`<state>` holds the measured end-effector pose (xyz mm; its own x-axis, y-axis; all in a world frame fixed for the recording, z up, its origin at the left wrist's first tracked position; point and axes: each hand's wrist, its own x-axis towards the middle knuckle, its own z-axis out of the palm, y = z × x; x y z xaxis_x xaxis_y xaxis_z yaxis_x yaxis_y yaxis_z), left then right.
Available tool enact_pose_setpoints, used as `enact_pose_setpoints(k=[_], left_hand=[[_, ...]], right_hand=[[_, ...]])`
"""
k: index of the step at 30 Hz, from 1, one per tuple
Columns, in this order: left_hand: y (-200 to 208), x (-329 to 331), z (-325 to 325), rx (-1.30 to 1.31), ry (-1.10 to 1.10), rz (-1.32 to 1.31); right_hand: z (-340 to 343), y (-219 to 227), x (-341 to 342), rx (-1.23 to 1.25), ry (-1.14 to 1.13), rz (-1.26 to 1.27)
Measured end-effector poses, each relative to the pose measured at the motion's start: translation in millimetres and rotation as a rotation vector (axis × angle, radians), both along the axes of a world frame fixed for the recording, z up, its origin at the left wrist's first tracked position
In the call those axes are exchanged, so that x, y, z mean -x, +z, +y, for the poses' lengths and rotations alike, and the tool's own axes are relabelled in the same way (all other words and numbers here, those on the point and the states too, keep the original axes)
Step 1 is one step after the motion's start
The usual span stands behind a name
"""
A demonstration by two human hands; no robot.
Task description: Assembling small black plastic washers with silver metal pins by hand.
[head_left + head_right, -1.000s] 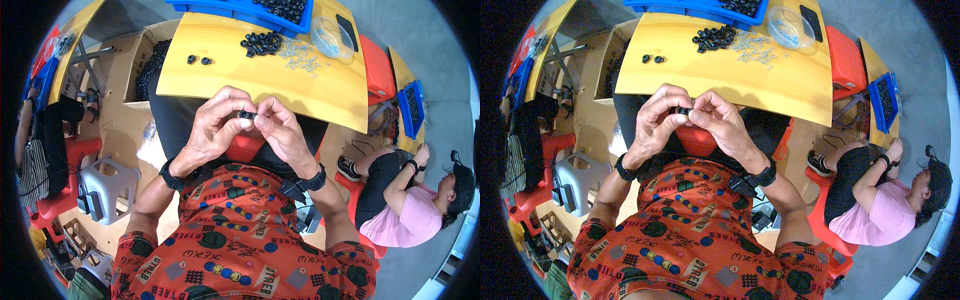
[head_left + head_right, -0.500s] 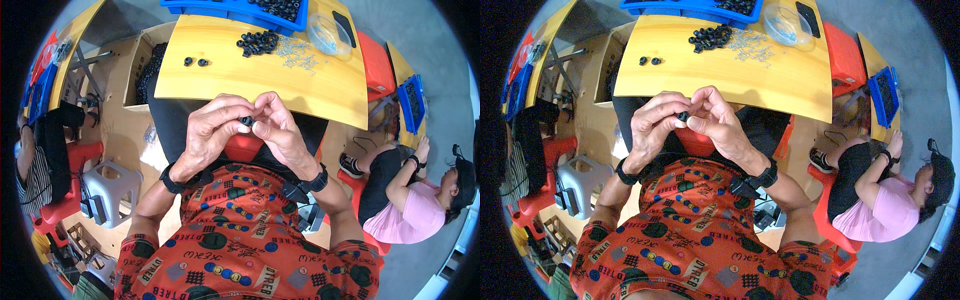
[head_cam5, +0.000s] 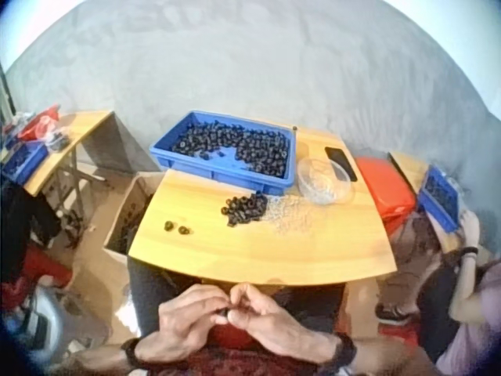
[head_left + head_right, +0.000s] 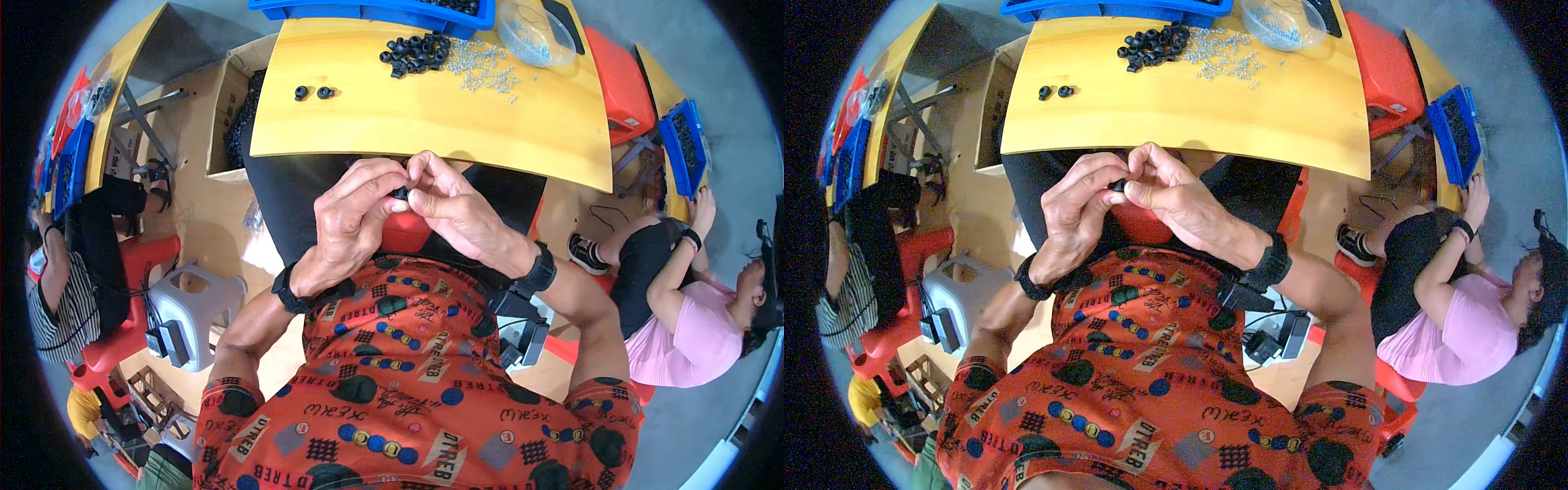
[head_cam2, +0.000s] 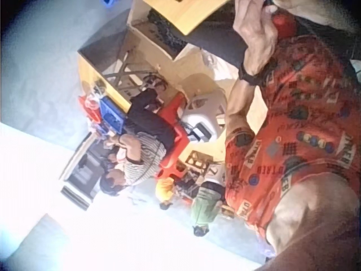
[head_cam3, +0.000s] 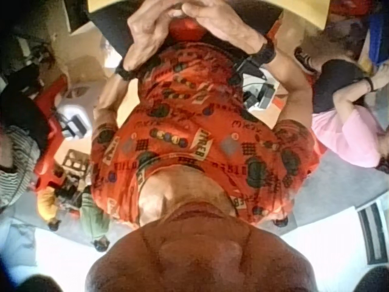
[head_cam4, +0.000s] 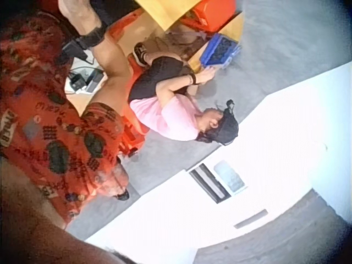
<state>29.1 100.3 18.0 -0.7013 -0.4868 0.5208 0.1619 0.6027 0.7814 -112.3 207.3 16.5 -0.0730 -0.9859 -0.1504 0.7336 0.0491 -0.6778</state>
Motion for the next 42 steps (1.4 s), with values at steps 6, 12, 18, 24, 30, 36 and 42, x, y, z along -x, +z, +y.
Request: enact_pose_setpoints(k=[6,12,18,24,30,36,42], left_hand=[[-7.6,2.5,4.6,-0.162,0.052,0.009],[13.7,-4.1,-0.4,-0.219,-0.064,0.058],[16.3,-10.0,-9.6,-0.172,-0.154,0.045],[17.2,-13.8,-12.7,-0.229,-0.173,0.034],[21.5,-18.2,-13.1,-0.330,-0.258,0.019],[26.4,-17.4,-11.3,-0.028,-0.213,0.066],[36.3,-21.6,8.7,0.080,-0.151,0.097]], right_hand=[[-3.8,-15.7,-6.5,0.018,-0.017,-0.187],[-1.0,14.2,-9.3,0.089,-0.127,0.142],[0.9,23.3,-7.9,0.180,-0.110,0.379],[-3.3,23.1,-6.9,0.171,-0.080,0.415],[-4.8,33.4,4.0,0.148,0.065,0.418],[1.0,36.8,-3.0,0.077,0.073,0.299],[16.8,44.7,-19.1,0.066,0.041,0.135]])
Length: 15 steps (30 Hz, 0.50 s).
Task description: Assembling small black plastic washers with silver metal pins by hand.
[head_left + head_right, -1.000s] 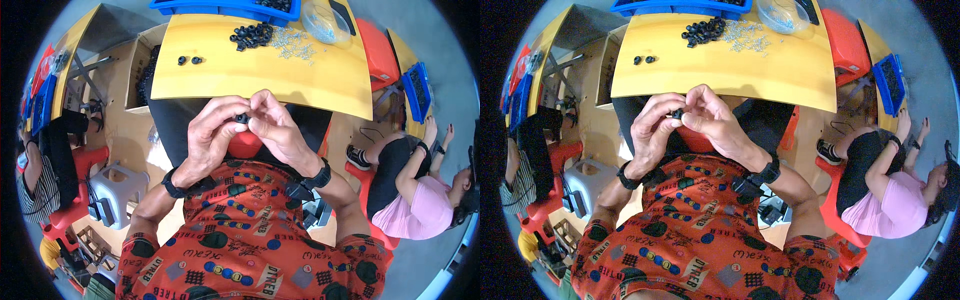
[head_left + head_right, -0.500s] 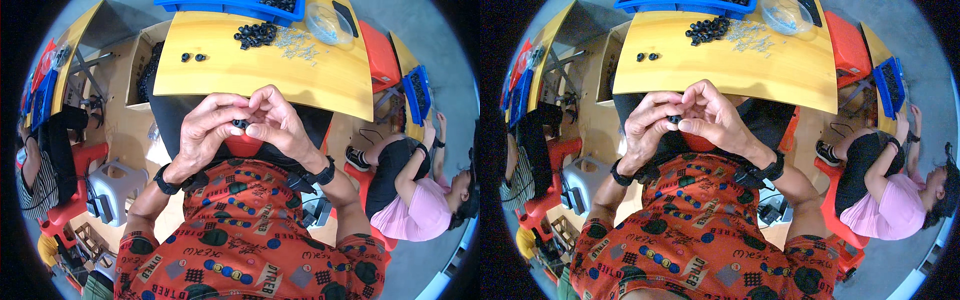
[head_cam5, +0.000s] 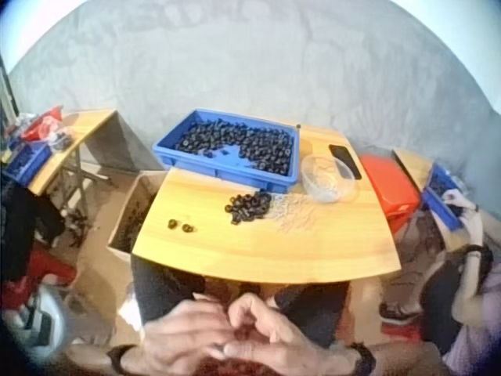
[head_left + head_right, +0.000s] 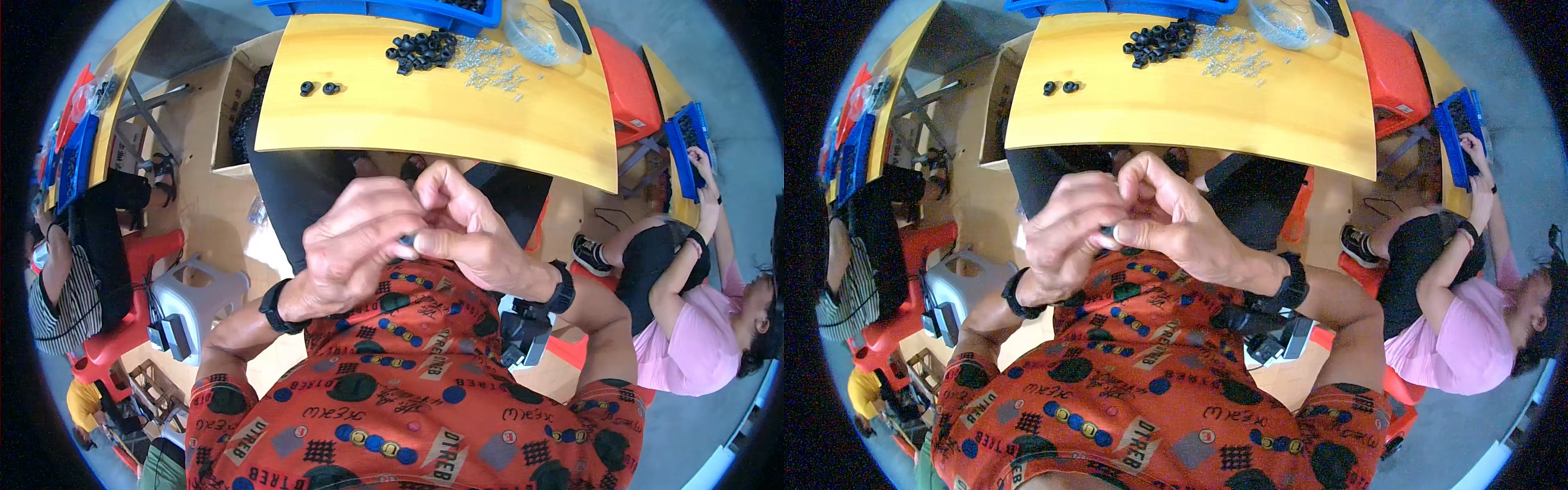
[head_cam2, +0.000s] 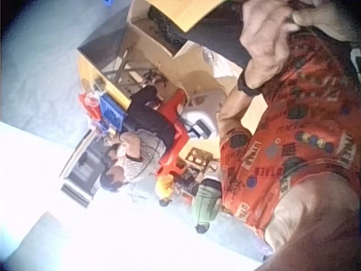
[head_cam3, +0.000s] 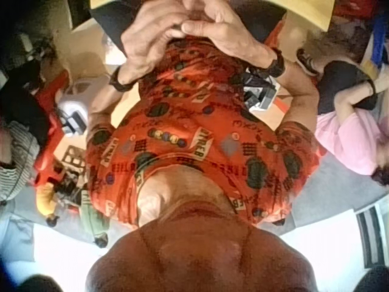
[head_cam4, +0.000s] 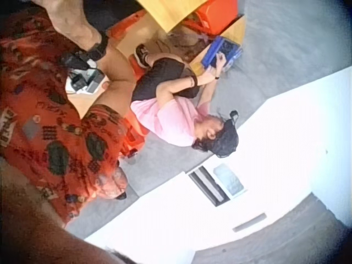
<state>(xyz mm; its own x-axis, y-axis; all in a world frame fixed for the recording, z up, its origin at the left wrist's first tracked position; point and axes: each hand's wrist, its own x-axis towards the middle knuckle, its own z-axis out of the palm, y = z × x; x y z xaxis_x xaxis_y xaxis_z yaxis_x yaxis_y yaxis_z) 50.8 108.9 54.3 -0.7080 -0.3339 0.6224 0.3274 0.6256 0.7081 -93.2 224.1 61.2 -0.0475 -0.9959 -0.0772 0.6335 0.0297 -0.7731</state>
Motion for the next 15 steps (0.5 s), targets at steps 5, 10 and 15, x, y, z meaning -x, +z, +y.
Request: enact_pose_setpoints(k=[5,10,15], left_hand=[[-8.5,3.2,4.3,-0.042,0.053,-0.036],[-15.7,3.9,-13.7,-0.390,0.161,-0.191],[-43.1,2.9,-82.5,-0.228,0.617,-0.194]], right_hand=[[1.5,-12.8,3.3,-0.019,-0.014,-0.003],[-22.7,-20.0,13.0,0.002,-0.063,0.080],[-22.9,-45.2,20.0,-0.027,-0.264,0.576]])
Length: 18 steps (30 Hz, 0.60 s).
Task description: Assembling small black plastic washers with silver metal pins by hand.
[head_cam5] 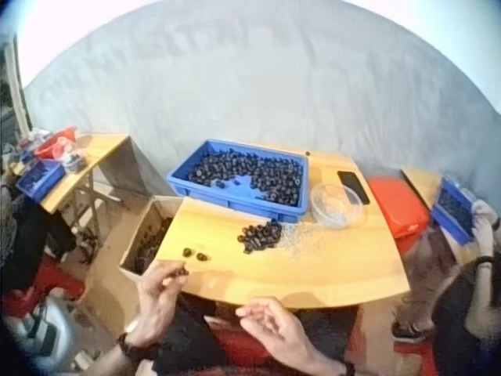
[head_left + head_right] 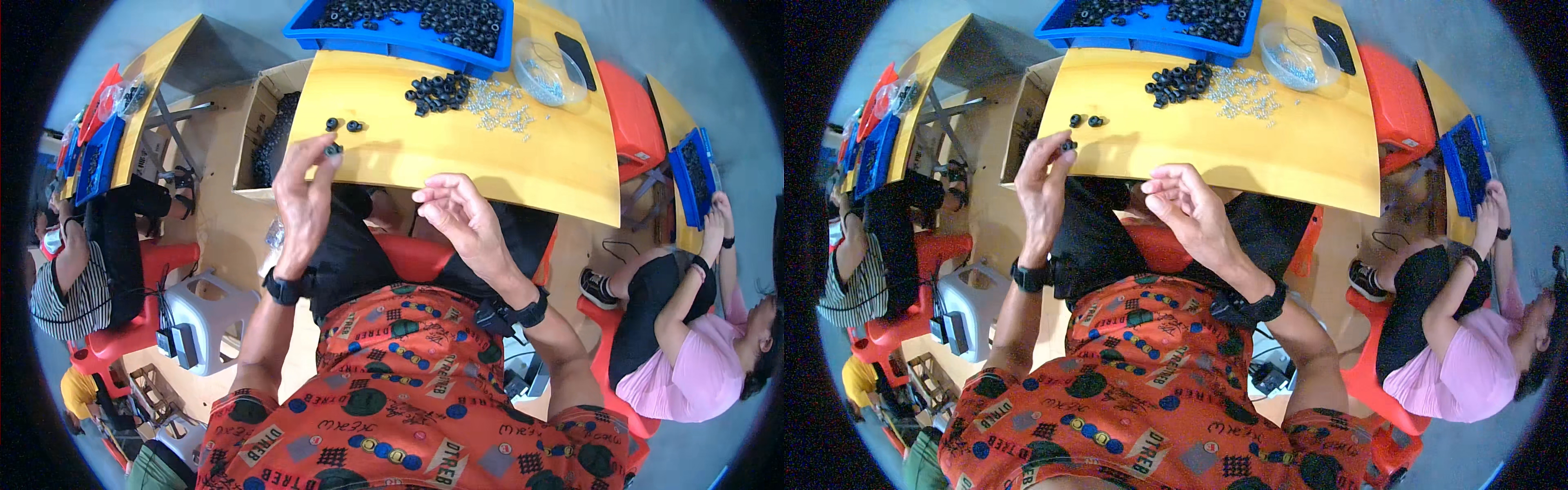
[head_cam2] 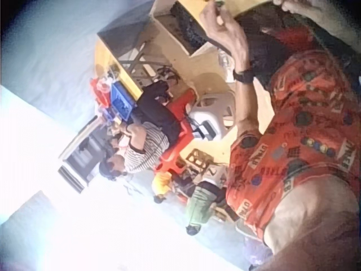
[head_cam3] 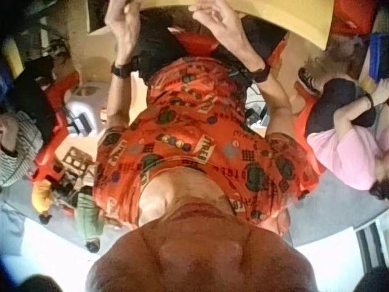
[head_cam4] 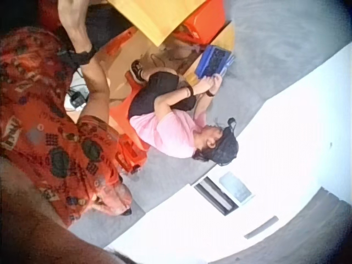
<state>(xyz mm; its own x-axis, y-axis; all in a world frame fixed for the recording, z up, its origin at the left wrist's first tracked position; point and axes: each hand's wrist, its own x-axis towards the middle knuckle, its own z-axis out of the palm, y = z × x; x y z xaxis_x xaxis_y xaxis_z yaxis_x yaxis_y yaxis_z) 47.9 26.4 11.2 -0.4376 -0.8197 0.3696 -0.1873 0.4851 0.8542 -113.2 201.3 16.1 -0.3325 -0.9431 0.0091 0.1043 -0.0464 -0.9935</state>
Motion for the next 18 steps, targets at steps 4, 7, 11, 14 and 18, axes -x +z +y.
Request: enact_pose_setpoints(k=[4,7,11,14,18], left_hand=[[-19.7,8.5,-43.8,0.254,0.097,-0.070],[-27.7,16.2,-51.5,0.076,0.067,-0.032],[-25.5,30.5,-46.1,0.294,0.073,-0.176],[-35.0,41.6,-46.7,0.523,-0.072,-0.277],[-38.3,42.9,-51.9,0.494,-0.115,-0.248]], right_hand=[[0.3,-4.7,2.3,-0.055,-0.073,0.099],[1.3,-8.6,1.3,-0.091,-0.095,0.139],[4.6,-13.9,0.2,-0.109,-0.076,0.148],[7.2,-17.6,-0.8,-0.123,-0.047,0.124],[18.9,-18.2,3.3,-0.178,-0.013,0.122]])
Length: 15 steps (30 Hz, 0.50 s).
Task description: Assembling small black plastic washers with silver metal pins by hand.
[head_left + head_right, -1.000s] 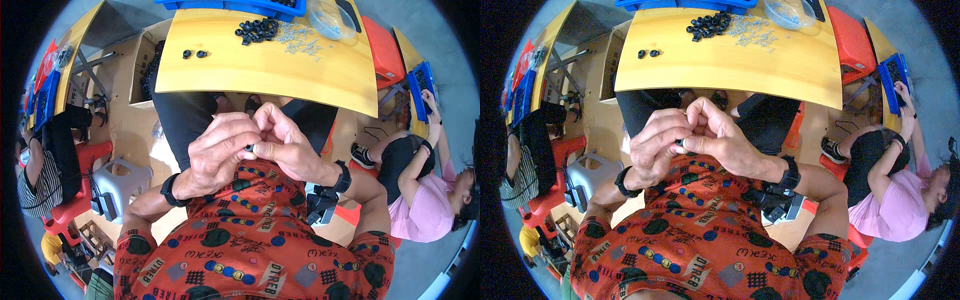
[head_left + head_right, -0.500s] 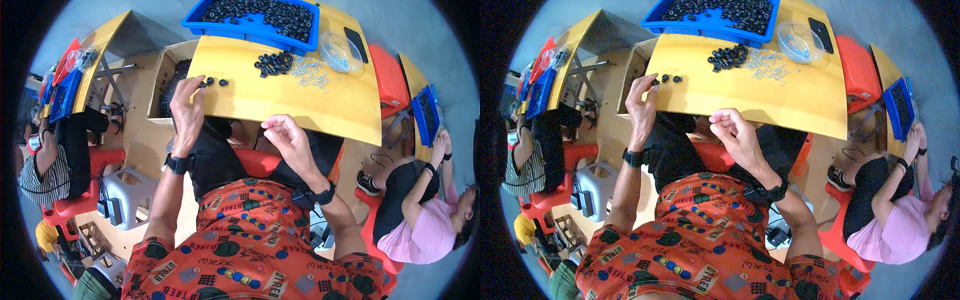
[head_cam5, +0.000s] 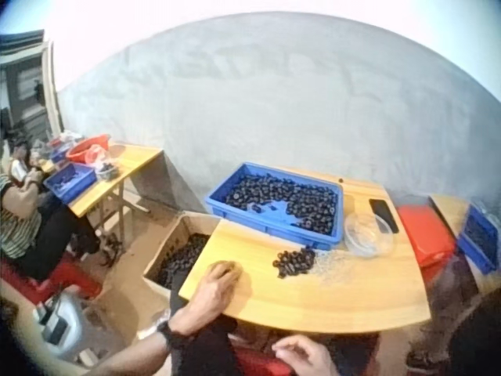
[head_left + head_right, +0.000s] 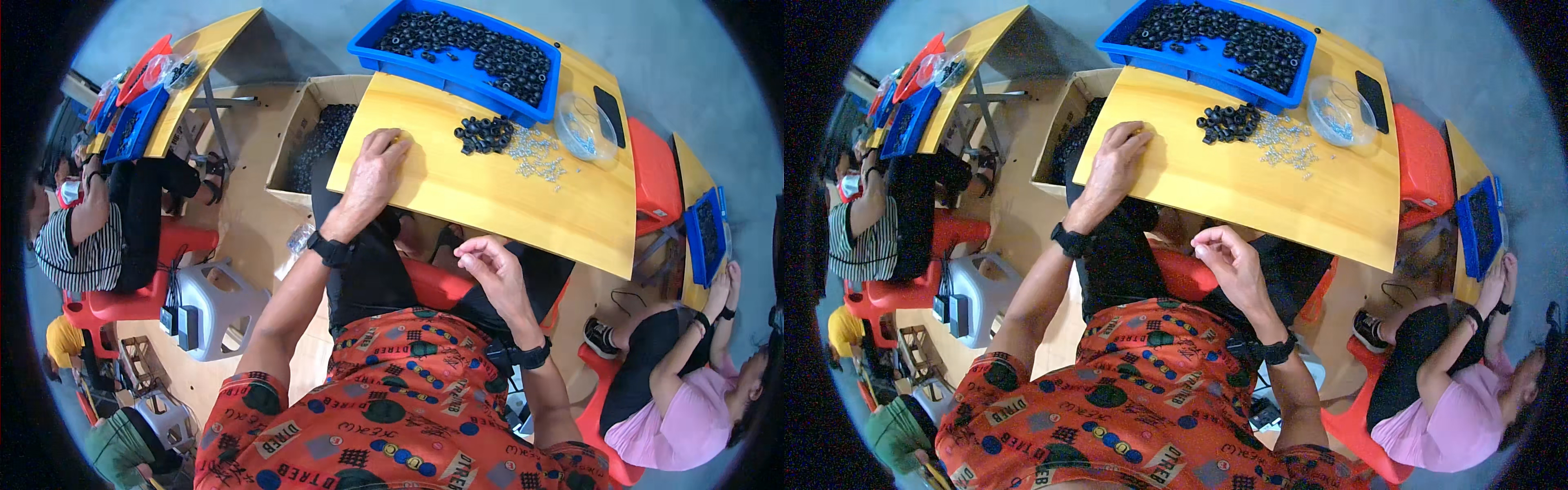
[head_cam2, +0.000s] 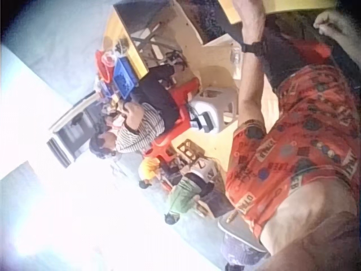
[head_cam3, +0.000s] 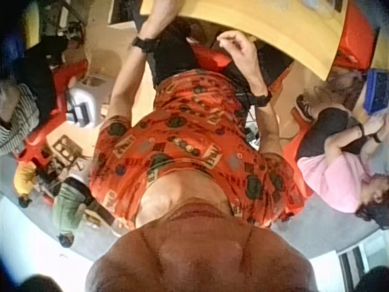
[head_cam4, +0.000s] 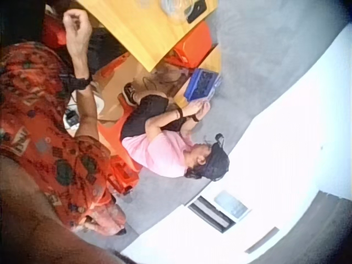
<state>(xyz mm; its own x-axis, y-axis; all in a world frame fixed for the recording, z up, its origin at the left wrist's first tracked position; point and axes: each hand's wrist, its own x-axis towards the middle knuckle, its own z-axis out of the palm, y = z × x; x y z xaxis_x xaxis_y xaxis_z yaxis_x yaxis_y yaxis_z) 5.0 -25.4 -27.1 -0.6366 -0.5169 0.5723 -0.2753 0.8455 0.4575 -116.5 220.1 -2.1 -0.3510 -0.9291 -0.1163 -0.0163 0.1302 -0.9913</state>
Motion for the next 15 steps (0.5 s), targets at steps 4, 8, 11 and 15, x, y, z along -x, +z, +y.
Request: enact_pose_setpoints(k=[4,8,11,15], left_hand=[[-5.8,-32.3,-38.2,0.084,0.106,-0.020],[-14.6,-66.7,-90.6,0.064,0.320,-0.087],[0.7,-51.2,-90.5,0.293,0.513,-0.181],[15.5,0.1,-48.2,0.092,0.204,0.035]], right_hand=[[8.7,-0.4,2.2,-0.019,0.034,-0.147],[8.3,-6.7,5.3,-0.034,0.082,-0.185],[9.9,-10.1,8.9,0.005,0.054,-0.208],[10.0,-4.5,8.3,-0.012,0.028,-0.137]])
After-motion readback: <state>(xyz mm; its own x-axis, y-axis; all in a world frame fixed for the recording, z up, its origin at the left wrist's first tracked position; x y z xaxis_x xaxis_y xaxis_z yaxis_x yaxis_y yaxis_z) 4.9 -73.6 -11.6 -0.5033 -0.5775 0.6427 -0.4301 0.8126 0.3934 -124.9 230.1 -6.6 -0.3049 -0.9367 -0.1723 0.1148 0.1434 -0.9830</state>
